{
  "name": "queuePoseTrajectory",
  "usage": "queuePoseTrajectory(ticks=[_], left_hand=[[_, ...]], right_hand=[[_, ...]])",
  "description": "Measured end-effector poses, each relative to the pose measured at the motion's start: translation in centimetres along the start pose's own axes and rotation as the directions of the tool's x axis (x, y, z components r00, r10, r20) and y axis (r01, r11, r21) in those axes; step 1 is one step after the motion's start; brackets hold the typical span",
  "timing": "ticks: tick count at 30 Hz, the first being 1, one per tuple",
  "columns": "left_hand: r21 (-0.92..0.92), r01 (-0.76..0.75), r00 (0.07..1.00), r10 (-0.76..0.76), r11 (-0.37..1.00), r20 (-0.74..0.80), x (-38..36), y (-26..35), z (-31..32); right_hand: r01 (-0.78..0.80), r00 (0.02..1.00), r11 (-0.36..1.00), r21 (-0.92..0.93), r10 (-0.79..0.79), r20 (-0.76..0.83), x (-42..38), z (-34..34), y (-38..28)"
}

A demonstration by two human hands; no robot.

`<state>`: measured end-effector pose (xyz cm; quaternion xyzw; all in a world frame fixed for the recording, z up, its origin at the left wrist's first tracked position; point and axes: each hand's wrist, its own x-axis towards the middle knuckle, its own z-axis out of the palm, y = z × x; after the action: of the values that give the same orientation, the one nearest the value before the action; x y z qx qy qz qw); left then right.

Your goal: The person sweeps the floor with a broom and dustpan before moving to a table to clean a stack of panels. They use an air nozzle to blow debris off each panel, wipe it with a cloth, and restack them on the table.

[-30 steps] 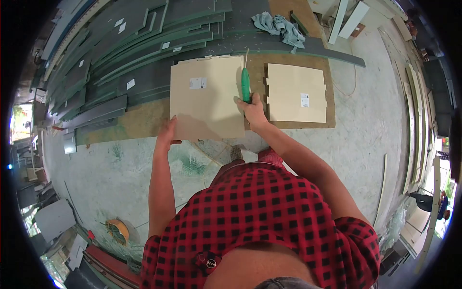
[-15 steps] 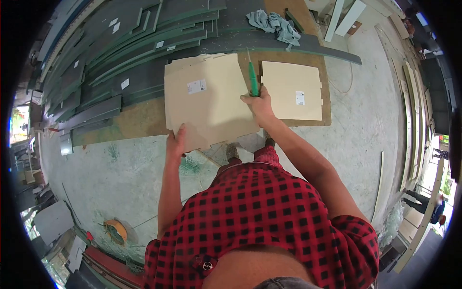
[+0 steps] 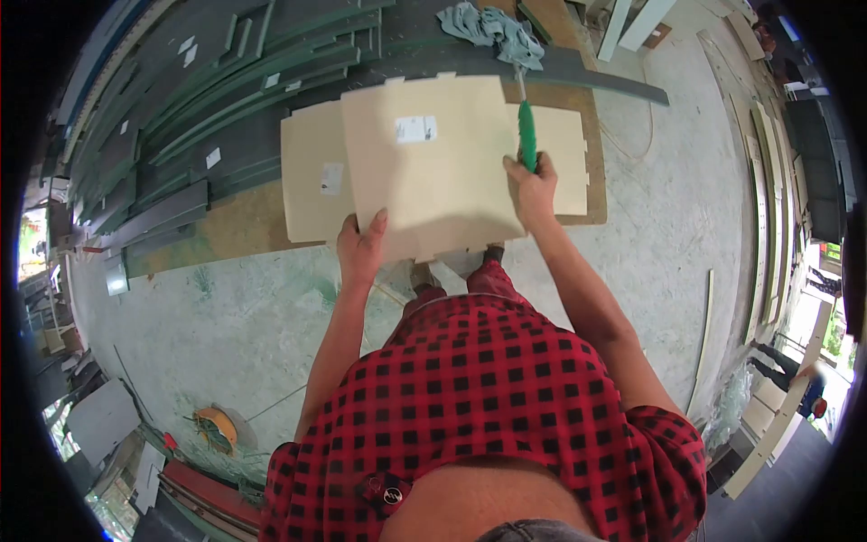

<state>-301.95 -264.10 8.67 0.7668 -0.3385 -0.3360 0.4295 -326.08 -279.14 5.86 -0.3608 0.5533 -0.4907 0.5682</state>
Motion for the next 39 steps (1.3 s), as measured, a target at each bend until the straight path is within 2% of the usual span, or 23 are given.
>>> queuePoseTrajectory(ticks=[1,3,4,6,7,9,10,11,12,13,15,17,19,21,22,23,25,27,31,33,36,38,39], left_hand=[[0.003,0.014,1.0,-0.014,1.0,0.015,0.2,0.5,1.2],[-0.137,-0.034,0.997,0.042,0.99,0.061,0.3,2.2,3.7],[-0.137,-0.027,0.996,0.038,0.99,0.08,0.1,2.6,4.8],[-0.319,0.037,0.98,0.029,0.947,0.199,-0.3,3.5,7.2],[-0.319,0.039,0.978,0.029,0.947,0.208,-0.6,3.9,8.3],[-0.51,0.269,0.897,-0.02,0.817,0.441,-1.3,4.7,10.1],[-0.513,0.27,0.898,-0.022,0.815,0.439,-1.2,4.6,10.9],[-0.427,0.446,0.777,-0.103,0.787,0.622,-1.1,4.2,11.8],[-0.307,0.595,0.613,-0.171,0.743,0.771,-1.1,3.7,12.8],[-0.314,0.596,0.618,-0.173,0.739,0.767,-1.4,3.2,14.0],[-0.206,0.674,0.532,-0.273,0.71,0.802,-2.8,2.5,16.9],[-0.19,0.702,0.506,-0.292,0.687,0.812,-4.0,1.7,18.9],[-0.17,0.732,0.474,-0.313,0.66,0.823,-4.8,0.5,20.6],[-0.094,0.845,0.336,-0.385,0.526,0.86,-5.4,-0.9,22.0],[-0.157,0.86,0.342,-0.32,0.485,0.884,-5.8,-1.7,22.7],[-0.161,0.866,0.343,-0.327,0.474,0.881,-6.0,-2.1,23.3],[-0.101,0.933,0.242,-0.394,0.345,0.887,-6.3,-3.0,24.4],[-0.115,0.942,0.241,-0.396,0.316,0.886,-6.6,-3.0,25.2],[-0.169,0.961,0.24,-0.354,0.22,0.904,-6.7,-2.8,26.8],[-0.195,0.966,0.241,-0.329,0.168,0.913,-6.4,-2.7,28.2],[-0.236,0.967,0.253,-0.276,0.095,0.927,-5.6,-1.7,29.8],[-0.257,0.964,0.266,-0.263,0.069,0.927,-4.9,-0.9,30.8],[-0.256,0.964,0.264,-0.261,0.067,0.928,-4.6,-0.6,31.2]], right_hand=[[-0.014,1.0,1.0,-0.009,0.014,-0.013,0.6,-1.0,-0.3],[0.118,0.991,0.986,-0.12,-0.125,-0.051,1.8,-3.0,-1.6],[0.111,0.99,0.986,-0.126,-0.12,-0.068,2.5,-4.1,-2.1],[0.162,0.984,0.979,-0.121,-0.169,-0.049,4.0,-6.5,-3.2],[0.162,0.984,0.979,-0.124,-0.17,-0.058,4.6,-7.8,-3.9],[0.2,0.979,0.965,-0.167,-0.202,0.006,6.1,-10.2,-5.3],[0.205,0.979,0.959,-0.194,-0.203,0.033,6.8,-11.3,-5.9],[0.205,0.979,0.959,-0.196,-0.202,0.039,7.5,-12.3,-6.5],[0.232,0.973,0.928,-0.291,-0.214,0.091,8.0,-13.1,-7.1],[0.261,0.964,0.886,-0.382,-0.222,0.145,8.8,-13.8,-7.5],[0.273,0.96,0.862,-0.428,-0.219,0.172,10.8,-15.1,-7.0],[0.312,0.945,0.736,-0.601,-0.176,0.275,12.7,-16.2,-6.2],[0.368,0.921,0.68,-0.634,-0.17,0.351,14.4,-16.2,-5.2],[0.421,0.892,0.624,-0.659,-0.153,0.425,15.7,-15.7,-4.6],[0.423,0.882,0.594,-0.684,-0.097,0.461,16.4,-15.0,-4.3],[0.426,0.869,0.564,-0.708,-0.038,0.493,17.0,-14.3,-3.9],[0.426,0.852,0.55,-0.719,0.024,0.523,18.5,-13.3,-2.9],[0.477,0.799,0.546,-0.689,0.057,0.599,19.8,-12.0,-1.9],[0.585,0.725,0.451,-0.674,0.083,0.684,21.8,-9.2,-1.7],[0.583,0.7,0.504,-0.637,0.086,0.709,22.9,-8.1,-1.2],[0.633,0.7,0.417,-0.652,0.051,0.713,23.9,-6.2,-1.5],[0.64,0.716,0.269,-0.719,0.131,0.686,24.4,-5.0,-1.9],[0.64,0.717,0.267,-0.721,0.133,0.685,24.7,-4.6,-2.0]])
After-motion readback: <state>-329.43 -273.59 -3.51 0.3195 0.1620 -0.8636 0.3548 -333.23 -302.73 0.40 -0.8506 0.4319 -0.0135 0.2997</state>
